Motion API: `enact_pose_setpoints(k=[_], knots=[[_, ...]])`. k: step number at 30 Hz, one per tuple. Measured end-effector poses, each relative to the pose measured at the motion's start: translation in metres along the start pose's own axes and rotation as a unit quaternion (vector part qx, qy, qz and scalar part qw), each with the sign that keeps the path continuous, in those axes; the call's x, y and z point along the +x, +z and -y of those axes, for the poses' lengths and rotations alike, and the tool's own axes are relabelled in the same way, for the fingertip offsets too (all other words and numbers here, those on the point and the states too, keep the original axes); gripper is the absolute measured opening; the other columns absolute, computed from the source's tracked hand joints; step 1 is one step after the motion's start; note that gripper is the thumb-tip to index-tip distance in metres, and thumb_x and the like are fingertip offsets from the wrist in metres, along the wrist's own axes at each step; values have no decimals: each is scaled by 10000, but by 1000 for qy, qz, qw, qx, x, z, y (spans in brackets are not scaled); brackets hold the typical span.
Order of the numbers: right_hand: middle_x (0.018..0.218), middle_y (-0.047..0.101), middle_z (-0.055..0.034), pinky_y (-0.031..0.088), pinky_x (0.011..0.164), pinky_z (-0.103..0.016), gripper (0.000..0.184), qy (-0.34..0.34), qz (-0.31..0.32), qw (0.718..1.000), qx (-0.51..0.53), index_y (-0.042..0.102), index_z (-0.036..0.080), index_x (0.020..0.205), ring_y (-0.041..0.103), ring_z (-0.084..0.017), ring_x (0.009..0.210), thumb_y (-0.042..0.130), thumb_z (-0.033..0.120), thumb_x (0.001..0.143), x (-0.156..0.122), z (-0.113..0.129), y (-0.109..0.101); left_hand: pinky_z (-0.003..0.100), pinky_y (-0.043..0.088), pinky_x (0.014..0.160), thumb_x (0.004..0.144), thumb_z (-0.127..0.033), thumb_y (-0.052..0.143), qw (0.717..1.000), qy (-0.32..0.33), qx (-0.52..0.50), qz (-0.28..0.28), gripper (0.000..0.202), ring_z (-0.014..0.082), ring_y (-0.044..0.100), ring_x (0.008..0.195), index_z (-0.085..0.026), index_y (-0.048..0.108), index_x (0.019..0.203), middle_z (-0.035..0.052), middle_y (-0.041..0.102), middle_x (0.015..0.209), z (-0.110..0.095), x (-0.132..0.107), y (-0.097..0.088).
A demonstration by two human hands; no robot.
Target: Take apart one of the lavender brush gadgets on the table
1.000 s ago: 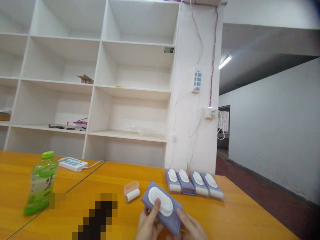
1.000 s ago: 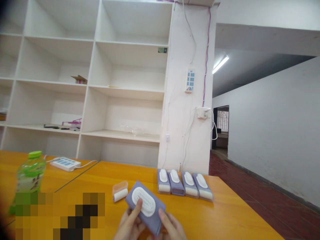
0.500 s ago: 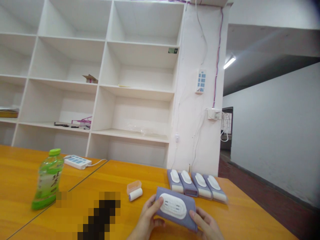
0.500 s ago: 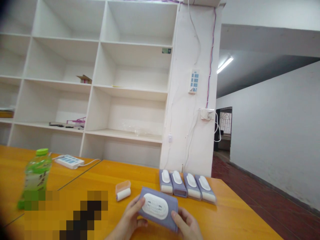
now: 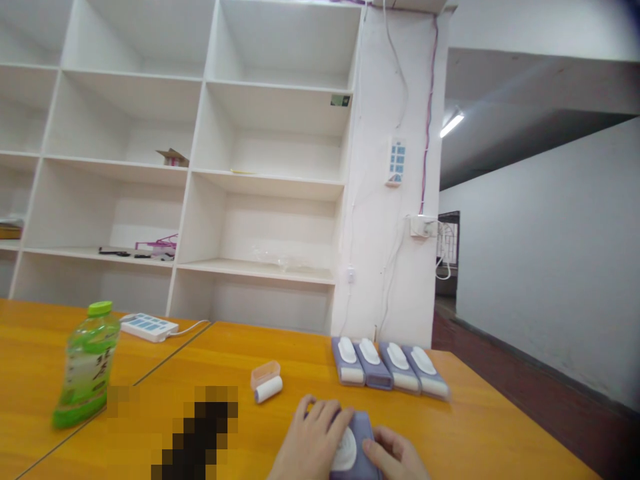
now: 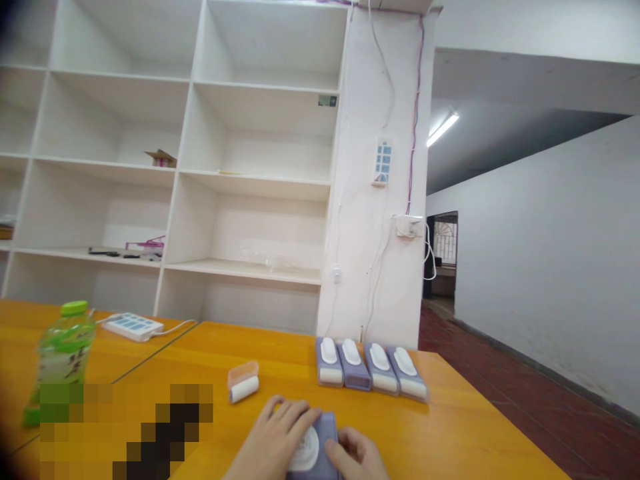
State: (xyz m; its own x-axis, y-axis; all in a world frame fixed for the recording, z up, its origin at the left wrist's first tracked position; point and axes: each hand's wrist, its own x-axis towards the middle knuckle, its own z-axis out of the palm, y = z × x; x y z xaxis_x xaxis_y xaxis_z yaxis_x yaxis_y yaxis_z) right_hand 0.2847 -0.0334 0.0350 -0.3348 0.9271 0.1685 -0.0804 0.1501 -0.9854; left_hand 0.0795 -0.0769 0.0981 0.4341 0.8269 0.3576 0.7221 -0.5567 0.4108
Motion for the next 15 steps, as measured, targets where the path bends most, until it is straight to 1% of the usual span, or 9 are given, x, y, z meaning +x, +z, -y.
enact_pose_setpoints(k=[2,3,4,7,11,12,15], knots=[[741,713,-55,495,666,-329,468,9,2,1000,19,717,147,787,652,-252,724,774,587,637,2,-7,-2,587,320,1066,676,-328,820,1000,-25,6,6,742,452,520,1222,-208,561,1360,199,581,1353,-4,2,4],[747,707,-52,481,630,-310,472,11,-2,1000,24,711,150,795,640,-235,696,768,592,640,2,-10,-2,572,343,1059,603,-375,871,999,-30,5,7,832,460,518,1220,-198,566,1356,203,574,1359,-3,1,5],[740,698,-46,467,609,-294,474,7,-9,1000,22,703,151,785,627,-220,678,763,597,637,2,-13,-3,554,363,1052,560,-413,892,999,-33,-1,8,874,457,523,1214,-201,575,1347,199,578,1356,-2,0,6],[707,654,-23,436,567,-258,465,-11,-17,1000,-7,668,152,745,591,-188,651,743,601,650,2,-18,-4,509,395,1047,556,-471,886,999,-32,-21,3,870,425,537,1217,-239,585,1338,165,586,1360,3,-7,6],[714,612,0,379,462,-226,439,9,9,1000,-12,637,154,809,520,-144,554,671,585,733,-1,-18,-6,471,399,1065,513,-404,910,999,-30,-25,-21,906,386,538,1227,-272,572,1344,114,580,1377,2,-13,6],[742,623,-5,393,481,-230,423,3,15,1000,-11,642,151,832,528,-145,573,658,566,752,-2,-17,-7,465,403,1065,509,-390,911,999,-30,-21,-20,910,377,542,1222,-273,569,1344,106,581,1376,0,-14,7],[842,667,-32,458,635,-263,389,-34,30,999,-22,675,138,924,582,-184,729,649,495,773,-5,-12,-8,462,408,1070,522,-407,899,999,-31,-3,-9,903,357,549,1217,-255,562,1346,104,581,1373,-7,-14,6]])
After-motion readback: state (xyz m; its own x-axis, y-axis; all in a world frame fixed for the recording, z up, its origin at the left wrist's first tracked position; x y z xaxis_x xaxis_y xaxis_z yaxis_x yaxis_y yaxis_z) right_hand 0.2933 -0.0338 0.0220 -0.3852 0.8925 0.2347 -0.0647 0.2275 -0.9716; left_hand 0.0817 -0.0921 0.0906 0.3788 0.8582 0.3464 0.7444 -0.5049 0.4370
